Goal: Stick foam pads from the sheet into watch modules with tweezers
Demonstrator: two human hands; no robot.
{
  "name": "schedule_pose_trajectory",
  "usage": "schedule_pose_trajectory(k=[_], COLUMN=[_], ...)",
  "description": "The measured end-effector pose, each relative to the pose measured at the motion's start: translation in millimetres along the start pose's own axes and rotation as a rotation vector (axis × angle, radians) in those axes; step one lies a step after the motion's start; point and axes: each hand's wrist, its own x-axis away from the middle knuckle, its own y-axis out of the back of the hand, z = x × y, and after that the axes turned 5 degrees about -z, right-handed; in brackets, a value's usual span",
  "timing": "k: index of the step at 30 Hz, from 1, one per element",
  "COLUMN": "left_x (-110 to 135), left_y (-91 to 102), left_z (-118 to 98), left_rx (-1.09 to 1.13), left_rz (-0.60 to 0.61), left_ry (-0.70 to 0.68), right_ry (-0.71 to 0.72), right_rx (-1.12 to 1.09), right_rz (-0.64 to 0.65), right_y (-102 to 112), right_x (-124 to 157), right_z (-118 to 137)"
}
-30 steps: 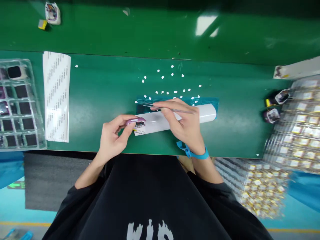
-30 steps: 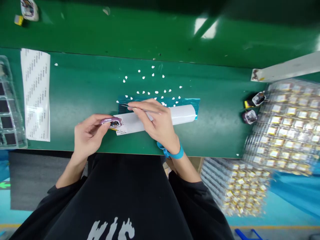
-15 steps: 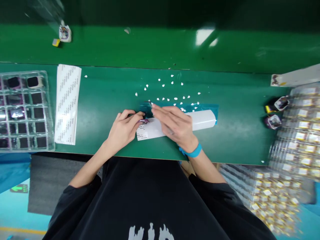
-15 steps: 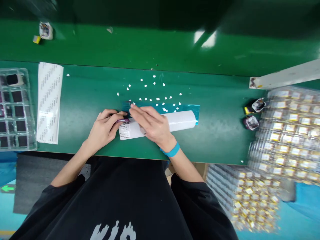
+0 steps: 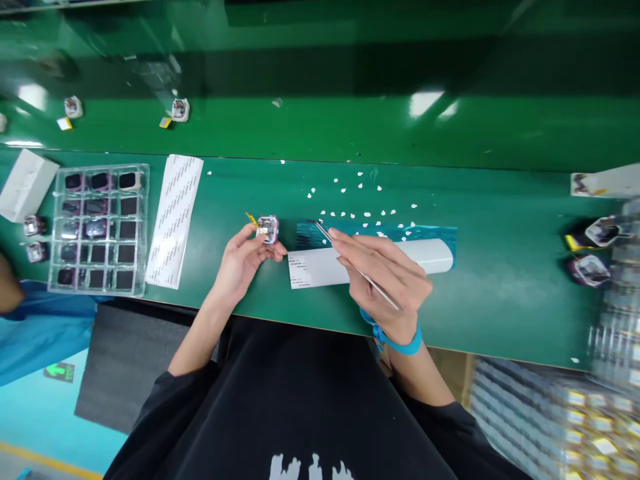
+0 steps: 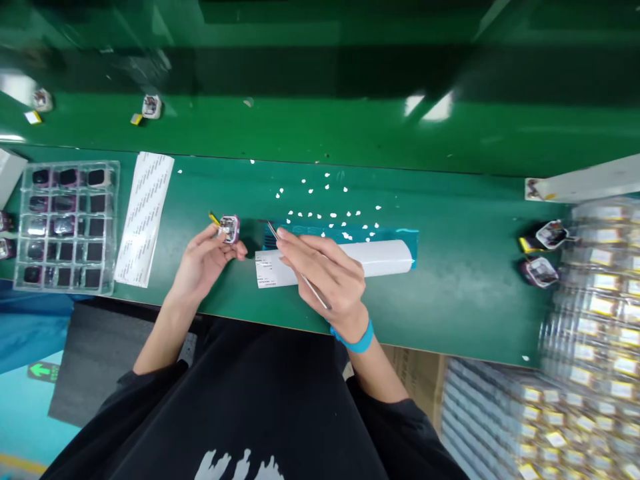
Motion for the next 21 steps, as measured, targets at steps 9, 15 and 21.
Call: schedule_pose_trajectory(k=[9, 15, 21], left_x=[4.3, 5.0, 9.2], left_y=[-11.1, -18.2, -25.3], left_z=[5.1, 0.4, -3.4], left_rx=[-0.184, 0.036, 0.063], left_rz=[-0.125, -0.142, -0.135], left_ry=[-0.323, -0.171, -0.138], right_ry=[0.099, 0.195, 0.273], right_rx=[-0.063, 0.025, 0.087], right_rz=[0.222, 0.244, 0.252], right_y=[9.6, 3.2, 0.2], right_x=[-0.5, -0.4, -3.5], right_z=[15.4, 14.7, 13.7])
